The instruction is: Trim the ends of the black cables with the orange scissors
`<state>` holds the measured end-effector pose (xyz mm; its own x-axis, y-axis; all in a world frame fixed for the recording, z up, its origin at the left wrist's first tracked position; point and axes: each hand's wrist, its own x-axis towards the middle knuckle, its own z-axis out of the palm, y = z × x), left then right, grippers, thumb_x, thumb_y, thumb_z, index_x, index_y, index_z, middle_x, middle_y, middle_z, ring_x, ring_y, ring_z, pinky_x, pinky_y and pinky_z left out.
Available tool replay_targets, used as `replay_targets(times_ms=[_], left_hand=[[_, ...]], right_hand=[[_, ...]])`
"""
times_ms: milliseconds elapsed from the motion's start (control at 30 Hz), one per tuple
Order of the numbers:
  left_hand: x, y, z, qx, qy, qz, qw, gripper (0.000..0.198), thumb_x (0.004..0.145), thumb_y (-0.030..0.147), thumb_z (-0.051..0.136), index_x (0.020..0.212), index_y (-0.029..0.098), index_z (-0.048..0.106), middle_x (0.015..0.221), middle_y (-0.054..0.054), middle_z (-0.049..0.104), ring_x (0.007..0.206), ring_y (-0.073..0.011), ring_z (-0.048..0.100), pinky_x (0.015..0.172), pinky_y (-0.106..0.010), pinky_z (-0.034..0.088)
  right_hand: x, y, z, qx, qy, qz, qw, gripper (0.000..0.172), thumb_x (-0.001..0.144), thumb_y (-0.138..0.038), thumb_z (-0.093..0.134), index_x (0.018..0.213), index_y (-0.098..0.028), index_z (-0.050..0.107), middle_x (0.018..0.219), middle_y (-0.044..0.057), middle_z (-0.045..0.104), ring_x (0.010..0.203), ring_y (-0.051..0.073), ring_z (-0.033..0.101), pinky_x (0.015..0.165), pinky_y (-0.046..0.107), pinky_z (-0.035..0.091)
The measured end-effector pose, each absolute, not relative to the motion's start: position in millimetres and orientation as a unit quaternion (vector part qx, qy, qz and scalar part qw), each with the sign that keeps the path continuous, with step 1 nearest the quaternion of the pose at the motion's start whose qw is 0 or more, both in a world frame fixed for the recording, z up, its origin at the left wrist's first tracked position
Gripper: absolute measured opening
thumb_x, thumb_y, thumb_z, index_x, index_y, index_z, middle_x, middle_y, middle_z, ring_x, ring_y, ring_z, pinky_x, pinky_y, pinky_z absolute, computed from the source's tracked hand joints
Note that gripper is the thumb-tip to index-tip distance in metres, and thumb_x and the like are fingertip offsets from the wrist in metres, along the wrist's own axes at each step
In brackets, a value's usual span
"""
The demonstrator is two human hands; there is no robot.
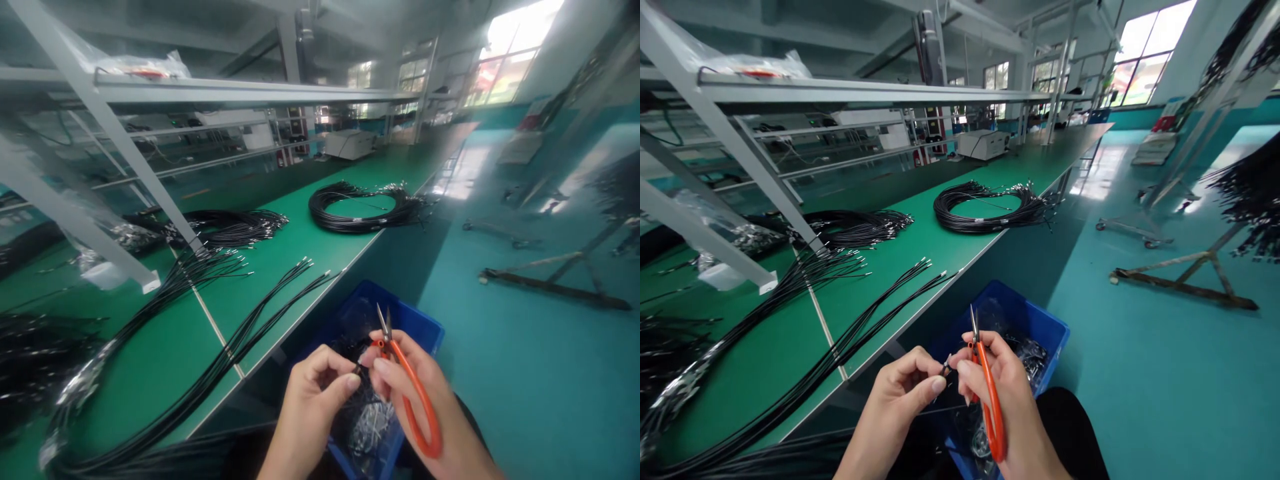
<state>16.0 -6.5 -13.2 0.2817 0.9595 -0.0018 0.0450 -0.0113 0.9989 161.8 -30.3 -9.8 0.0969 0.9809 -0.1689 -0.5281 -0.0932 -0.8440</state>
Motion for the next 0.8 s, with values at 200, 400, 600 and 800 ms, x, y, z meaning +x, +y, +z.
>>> replay_targets(times_ms=[200, 400, 600, 800], left_hand=[[18.3, -7.3, -13.3, 0.575, 0.462, 0.404, 0.541, 0.014, 0.073, 0.025, 0.067, 0.066, 0.015, 0.061, 0.065, 0.002, 0.052, 0.061, -0.0108, 0.045, 0.057, -0.020, 0.035], [23.8, -8.8, -7.9, 0.611, 0.488, 0.393, 0.484, 0.011, 0.073, 0.021, 0.064, 0.064, 0.015, 0.063, 0.066, 0.000, 0.055, 0.062, -0.0137, 0.051, 0.059, -0.023, 0.039], [21.3, -6.3, -12.6, 0.558, 0.482, 0.407, 0.539, 0.009, 0.071, 0.019, 0.065, 0.064, 0.016, 0.061, 0.061, 0.002, 0.055, 0.054, -0.0116, 0.050, 0.050, -0.020, 0.038], [11.7, -1.5, -15.3, 0.533, 0.463, 0.418, 0.571, 0.013, 0.073, 0.026, 0.067, 0.069, 0.014, 0.062, 0.064, 0.001, 0.058, 0.058, -0.0104, 0.047, 0.056, -0.020, 0.037]], right_hand=[[153.4, -29.8, -20.1, -0.535, -0.376, 0.431, 0.621, 0.030, 0.072, -0.026, 0.067, 0.098, -0.025, 0.053, 0.079, -0.001, 0.065, 0.075, 0.016, 0.061, 0.070, 0.027, 0.049], [148.7, -36.8, -24.1, -0.609, -0.505, 0.184, 0.583, 0.026, 0.073, -0.016, 0.059, 0.097, -0.027, 0.056, 0.084, 0.002, 0.068, 0.069, 0.019, 0.064, 0.061, 0.028, 0.052], [139.7, -47.2, -16.7, -0.496, -0.628, 0.072, 0.595, 0.040, 0.072, -0.004, 0.048, 0.101, -0.032, 0.054, 0.073, -0.003, 0.065, 0.058, 0.015, 0.059, 0.058, 0.025, 0.049], [143.0, -49.7, -17.2, -0.535, -0.469, 0.352, 0.608, 0.018, 0.072, -0.022, 0.060, 0.088, -0.030, 0.057, 0.072, -0.004, 0.063, 0.062, 0.013, 0.061, 0.057, 0.019, 0.050]])
